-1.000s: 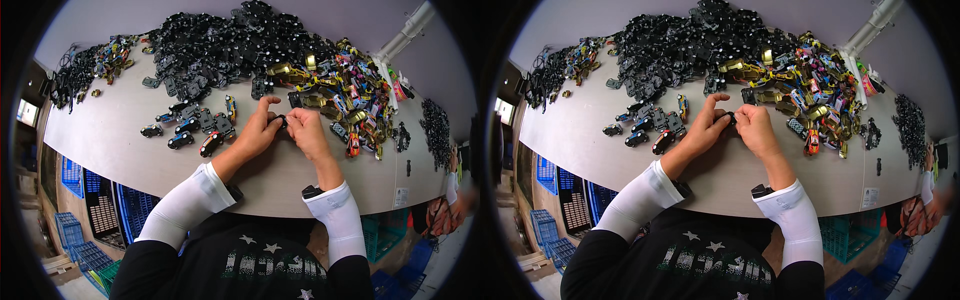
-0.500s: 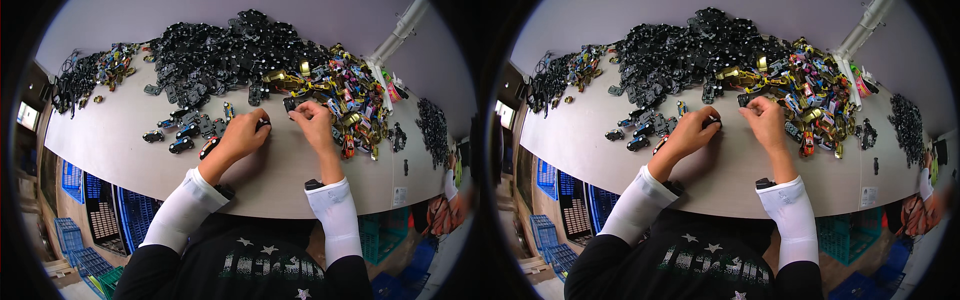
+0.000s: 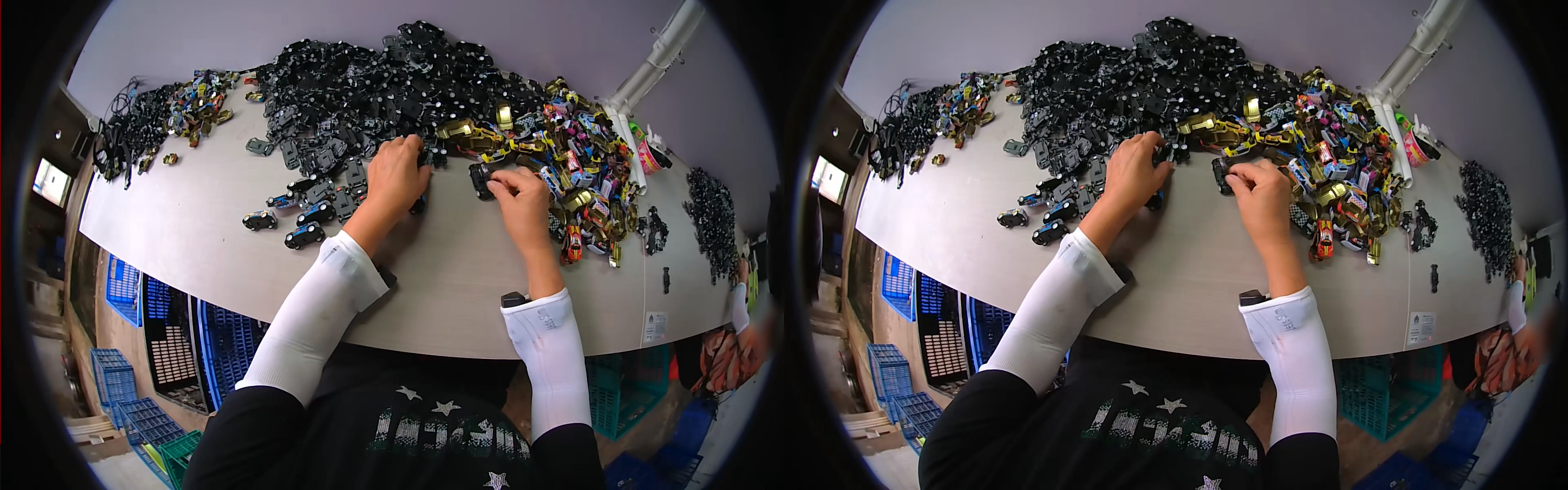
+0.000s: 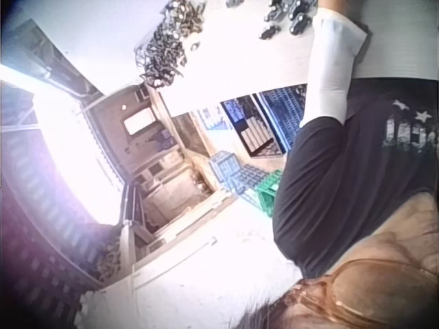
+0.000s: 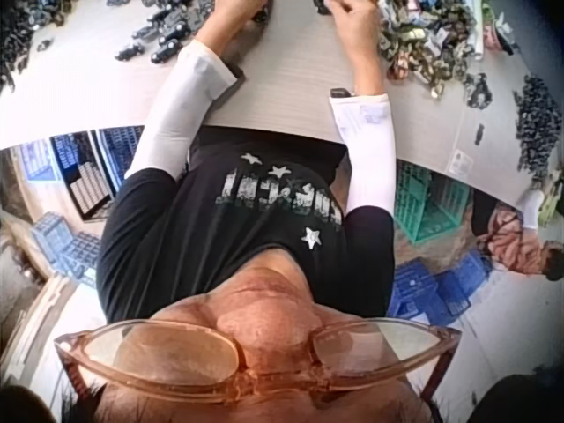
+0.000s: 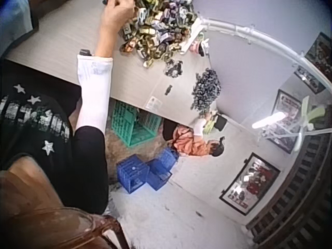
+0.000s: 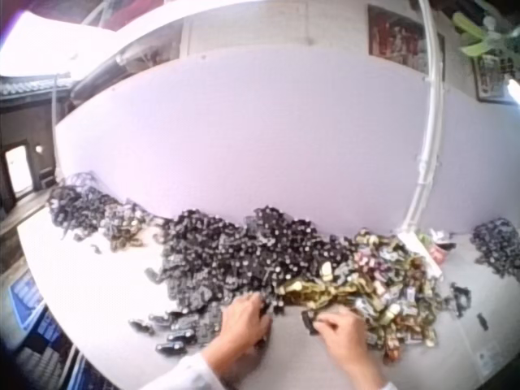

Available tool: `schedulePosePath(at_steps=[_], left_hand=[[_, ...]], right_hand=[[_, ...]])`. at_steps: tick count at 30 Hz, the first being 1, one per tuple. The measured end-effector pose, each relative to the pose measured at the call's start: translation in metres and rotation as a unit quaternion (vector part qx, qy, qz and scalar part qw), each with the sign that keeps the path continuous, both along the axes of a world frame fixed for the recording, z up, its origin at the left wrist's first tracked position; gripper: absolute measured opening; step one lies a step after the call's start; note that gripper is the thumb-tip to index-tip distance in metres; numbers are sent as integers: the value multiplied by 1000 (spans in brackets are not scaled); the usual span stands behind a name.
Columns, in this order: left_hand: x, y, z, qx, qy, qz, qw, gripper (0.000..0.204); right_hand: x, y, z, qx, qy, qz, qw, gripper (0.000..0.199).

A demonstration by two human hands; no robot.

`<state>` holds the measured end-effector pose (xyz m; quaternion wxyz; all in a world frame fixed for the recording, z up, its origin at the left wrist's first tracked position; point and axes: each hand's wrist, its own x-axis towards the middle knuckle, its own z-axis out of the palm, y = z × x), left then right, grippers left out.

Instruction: Assembling small toy cars at a manufacturing workstation by attaching various plastic components.

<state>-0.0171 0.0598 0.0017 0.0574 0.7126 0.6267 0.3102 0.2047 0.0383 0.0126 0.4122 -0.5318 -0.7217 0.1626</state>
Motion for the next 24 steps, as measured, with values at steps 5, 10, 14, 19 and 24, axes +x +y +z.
schedulePosePath(at_steps=[5,10,14,19,24], left_hand=[[-12,-1,0,-43,-104,40,993,53],[-14,-13,6,5,-116,18,993,46],[2,-29,25,-136,-263,-123,947,23],[15,-38,19,-219,-388,-131,886,23],[19,-44,18,-232,-558,-146,783,28]], right_hand=[[-4,-8,7,-261,325,132,899,5],[-7,-10,9,-420,433,213,768,9],[-10,-14,9,-410,456,224,758,6],[-13,-15,11,-383,489,244,745,18],[-28,-23,21,-312,459,208,805,34]])
